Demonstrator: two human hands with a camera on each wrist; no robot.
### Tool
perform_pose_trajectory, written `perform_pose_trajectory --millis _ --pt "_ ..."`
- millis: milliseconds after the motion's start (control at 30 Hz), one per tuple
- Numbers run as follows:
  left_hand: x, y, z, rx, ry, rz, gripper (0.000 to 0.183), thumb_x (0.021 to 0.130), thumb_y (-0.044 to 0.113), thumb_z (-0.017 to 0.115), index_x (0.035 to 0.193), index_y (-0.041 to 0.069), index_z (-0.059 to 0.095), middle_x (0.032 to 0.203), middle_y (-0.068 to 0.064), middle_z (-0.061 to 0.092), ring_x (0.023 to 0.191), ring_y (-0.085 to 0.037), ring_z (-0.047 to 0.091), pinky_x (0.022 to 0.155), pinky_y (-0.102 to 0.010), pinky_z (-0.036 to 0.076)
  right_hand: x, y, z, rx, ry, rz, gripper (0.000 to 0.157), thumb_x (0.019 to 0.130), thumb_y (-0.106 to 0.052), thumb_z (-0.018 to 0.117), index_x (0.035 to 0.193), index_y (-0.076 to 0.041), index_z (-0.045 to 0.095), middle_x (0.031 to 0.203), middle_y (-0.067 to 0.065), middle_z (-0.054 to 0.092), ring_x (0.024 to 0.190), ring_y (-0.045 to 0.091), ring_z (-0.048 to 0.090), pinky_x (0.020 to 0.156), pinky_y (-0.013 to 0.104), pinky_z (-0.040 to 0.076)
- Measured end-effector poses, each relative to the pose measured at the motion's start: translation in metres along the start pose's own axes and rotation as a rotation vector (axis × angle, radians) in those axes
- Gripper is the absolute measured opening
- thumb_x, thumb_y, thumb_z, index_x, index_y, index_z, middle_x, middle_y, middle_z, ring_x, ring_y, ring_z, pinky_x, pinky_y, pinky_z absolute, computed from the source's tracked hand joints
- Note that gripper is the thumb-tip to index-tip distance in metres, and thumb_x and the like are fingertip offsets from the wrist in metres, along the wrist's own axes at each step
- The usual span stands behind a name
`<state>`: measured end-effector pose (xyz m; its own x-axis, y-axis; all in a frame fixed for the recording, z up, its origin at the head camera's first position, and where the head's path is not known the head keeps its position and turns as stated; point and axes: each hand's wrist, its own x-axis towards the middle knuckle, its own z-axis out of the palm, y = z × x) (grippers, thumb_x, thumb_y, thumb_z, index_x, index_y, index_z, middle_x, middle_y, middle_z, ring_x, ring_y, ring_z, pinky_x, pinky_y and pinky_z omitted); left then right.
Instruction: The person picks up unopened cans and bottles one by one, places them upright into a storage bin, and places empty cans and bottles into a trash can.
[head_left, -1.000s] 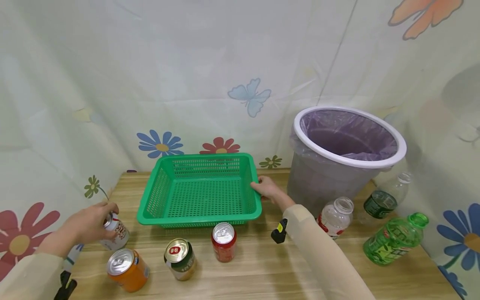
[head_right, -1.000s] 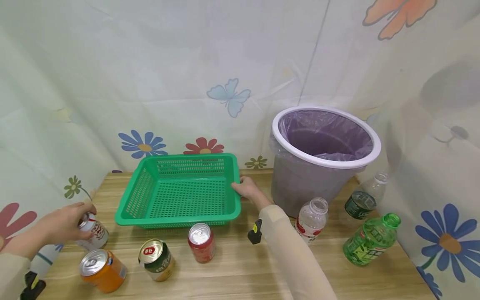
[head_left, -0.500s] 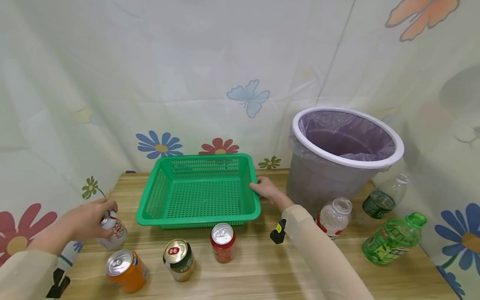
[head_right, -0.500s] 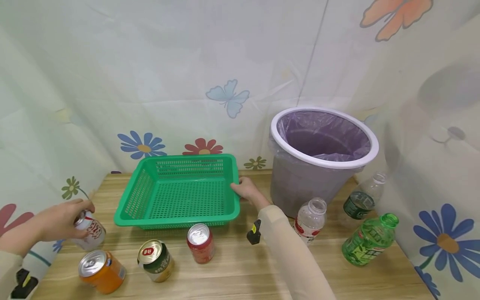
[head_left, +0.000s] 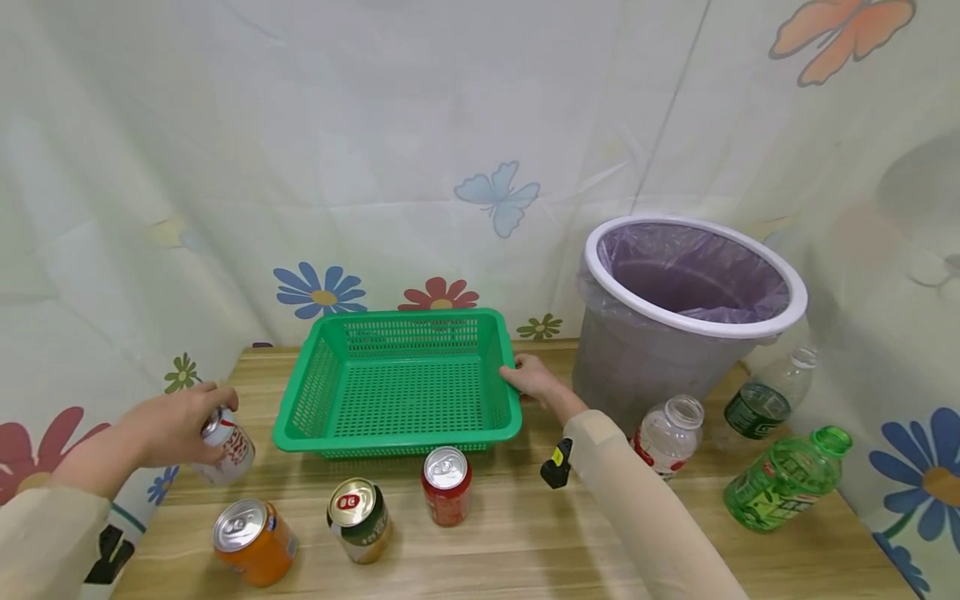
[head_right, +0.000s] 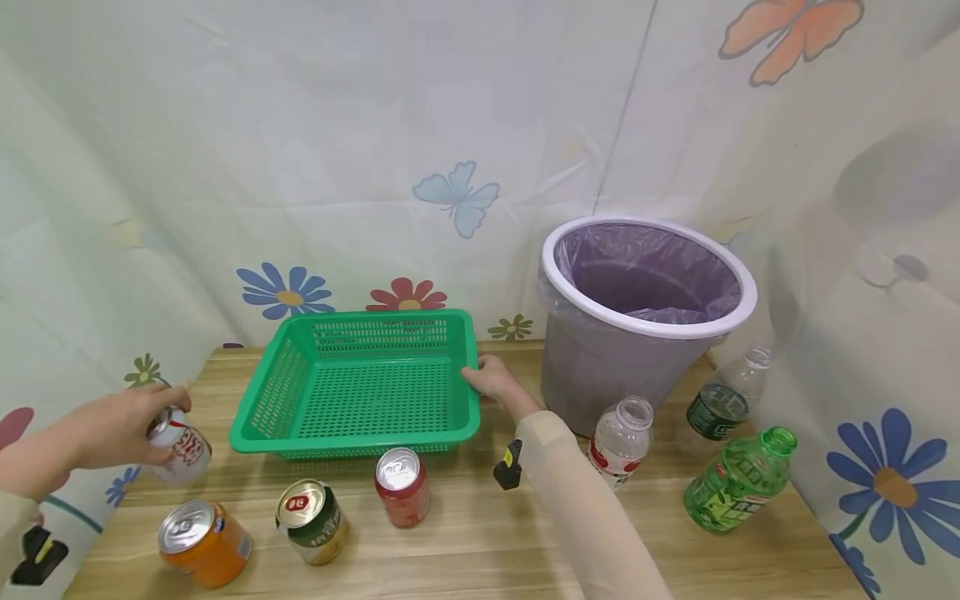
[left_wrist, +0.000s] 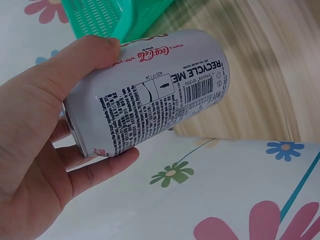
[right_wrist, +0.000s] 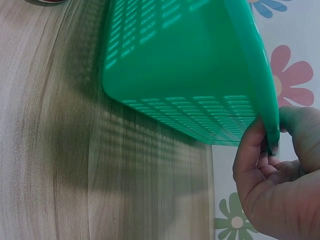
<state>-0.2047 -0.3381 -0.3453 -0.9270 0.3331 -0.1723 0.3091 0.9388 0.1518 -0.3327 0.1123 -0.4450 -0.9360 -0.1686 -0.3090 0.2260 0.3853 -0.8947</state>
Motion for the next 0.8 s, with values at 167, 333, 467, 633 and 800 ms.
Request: perform_pose_trajectory --millis 167,333,467,633,800 --pt "0.001 0.003 -0.006 0.012 -0.001 0.005 0.05 0.064 0.021 0.082 0.103 0.008 0.054 0.09 -0.007 0.054 0.073 -0.017 0.056 0.058 -0.037 0.054 0.001 0.001 0.0 -0.004 0.002 0.003 0.034 0.093 -0.019 0.048 0.119 0.004 0.047 0.111 0.024 0.056 0.094 0.033 0.063 0.075 0.041 0.054" --pt "0.002 0.005 -0.01 0.041 0.044 0.039 0.047 0.064 0.019 0.081 0.102 0.009 0.055 0.089 -0.006 0.053 0.071 -0.015 0.055 0.056 -0.034 0.053 0.001 0.001 0.0 -0.013 0.008 0.0 0.033 0.093 -0.019 0.047 0.118 0.003 0.047 0.108 0.022 0.056 0.092 0.032 0.063 0.072 0.039 0.055" --pt "0.004 0.008 -0.015 0.059 0.096 0.069 0.045 0.065 0.018 0.079 0.101 0.01 0.055 0.089 -0.007 0.053 0.07 -0.014 0.055 0.055 -0.032 0.053 0.0 0.001 0.0 -0.004 0.01 0.006 0.033 0.093 -0.019 0.048 0.119 0.003 0.047 0.109 0.022 0.056 0.093 0.033 0.063 0.068 0.036 0.055" --pt "0.007 0.011 -0.022 0.067 0.135 0.084 0.046 0.064 0.017 0.08 0.102 0.009 0.056 0.089 -0.007 0.054 0.071 -0.015 0.055 0.054 -0.032 0.054 -0.001 0.0 0.0 -0.001 0.003 0.007 0.034 0.093 -0.019 0.048 0.119 0.003 0.046 0.111 0.023 0.056 0.094 0.033 0.063 0.064 0.032 0.055" --pt "0.011 0.016 -0.029 0.087 0.146 0.096 0.045 0.065 0.018 0.079 0.102 0.009 0.056 0.088 -0.007 0.054 0.07 -0.015 0.055 0.054 -0.032 0.053 -0.001 -0.001 0.0 -0.009 0.007 0.007 0.033 0.093 -0.019 0.048 0.118 0.003 0.047 0.109 0.023 0.056 0.093 0.033 0.063 0.062 0.031 0.055"
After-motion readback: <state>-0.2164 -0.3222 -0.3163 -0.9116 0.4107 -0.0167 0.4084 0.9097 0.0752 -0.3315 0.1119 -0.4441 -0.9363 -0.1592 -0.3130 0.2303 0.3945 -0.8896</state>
